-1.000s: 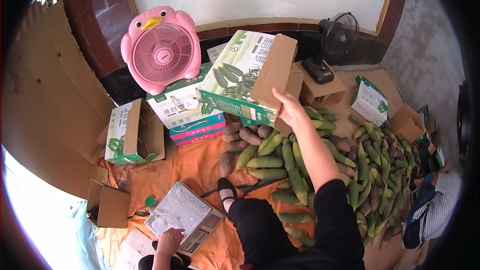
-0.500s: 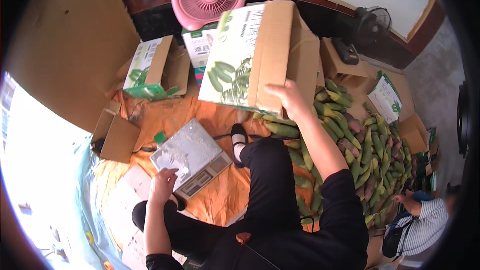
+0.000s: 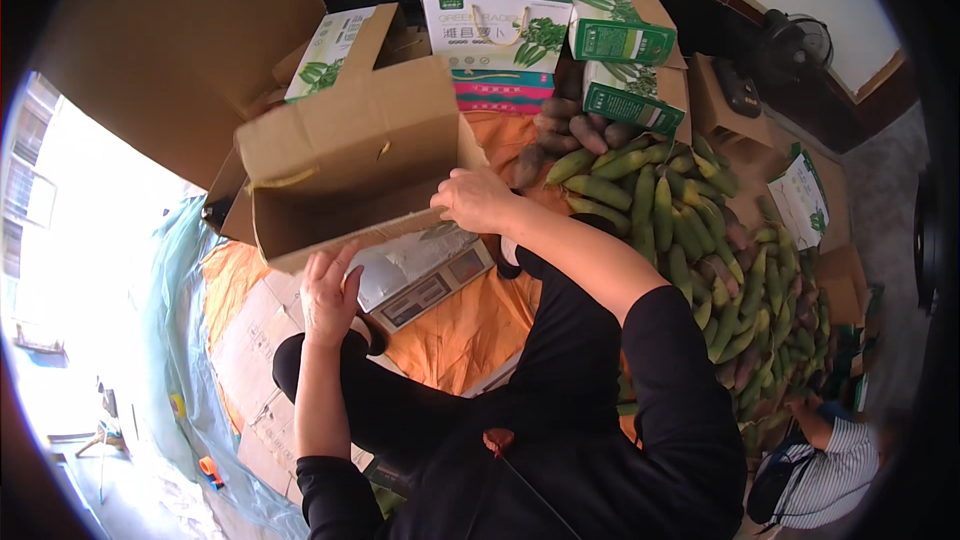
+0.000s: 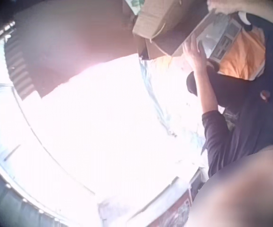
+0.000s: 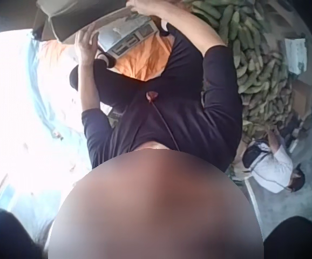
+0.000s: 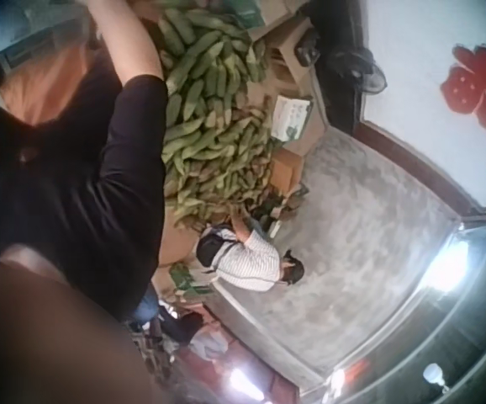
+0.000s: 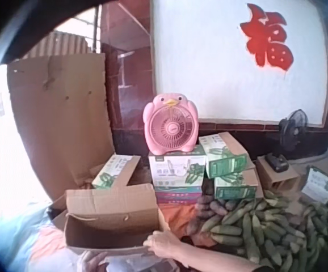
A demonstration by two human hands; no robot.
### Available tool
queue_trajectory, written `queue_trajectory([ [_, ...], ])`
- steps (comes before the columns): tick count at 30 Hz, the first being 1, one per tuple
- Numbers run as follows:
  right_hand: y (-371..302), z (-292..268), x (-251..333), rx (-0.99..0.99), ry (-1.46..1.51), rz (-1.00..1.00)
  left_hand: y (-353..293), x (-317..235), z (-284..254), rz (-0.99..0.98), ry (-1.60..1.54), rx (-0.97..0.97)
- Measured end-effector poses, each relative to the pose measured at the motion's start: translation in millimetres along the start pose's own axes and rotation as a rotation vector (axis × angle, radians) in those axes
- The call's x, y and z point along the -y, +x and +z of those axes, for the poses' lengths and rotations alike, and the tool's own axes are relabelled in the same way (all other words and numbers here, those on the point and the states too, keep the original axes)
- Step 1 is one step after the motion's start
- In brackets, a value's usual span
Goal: The recorder is packing vegetables into cardboard boxes, weighing them on a scale, and organizing them on the floor.
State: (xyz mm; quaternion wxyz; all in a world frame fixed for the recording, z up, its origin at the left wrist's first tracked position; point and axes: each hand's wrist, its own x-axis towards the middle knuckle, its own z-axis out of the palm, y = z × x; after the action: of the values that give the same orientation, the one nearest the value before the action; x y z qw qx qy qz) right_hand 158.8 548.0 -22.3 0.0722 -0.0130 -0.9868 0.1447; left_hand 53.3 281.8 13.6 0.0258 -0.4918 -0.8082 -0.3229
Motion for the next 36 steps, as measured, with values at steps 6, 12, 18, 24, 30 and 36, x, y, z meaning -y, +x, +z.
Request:
queue_trajectory([
  [6,1,30,-4,0.171,-0.217,0.034,-6,14,4,-0.051,0.202,0.1],
  [12,-6,23,-6,0.068,-0.088,0.034,-12,33,28,-0.316,0.299,0.436],
  [18,-35,-53,-40,-0.3,0.341,0.076,-12,46,41,-0.246,0.315,0.526],
  [24,-160,-67,-102,-0.367,0.428,0.625,-9,57,53,-0.256,0.161,0.499],
  [30,-298,47,-109,-0.066,0.281,1.039,-11,66,54,-0.253,0.224,0.517],
  [36,-420,182,-86,0.373,0.146,1.069,-7,54,61,-0.255,0.173,0.49],
])
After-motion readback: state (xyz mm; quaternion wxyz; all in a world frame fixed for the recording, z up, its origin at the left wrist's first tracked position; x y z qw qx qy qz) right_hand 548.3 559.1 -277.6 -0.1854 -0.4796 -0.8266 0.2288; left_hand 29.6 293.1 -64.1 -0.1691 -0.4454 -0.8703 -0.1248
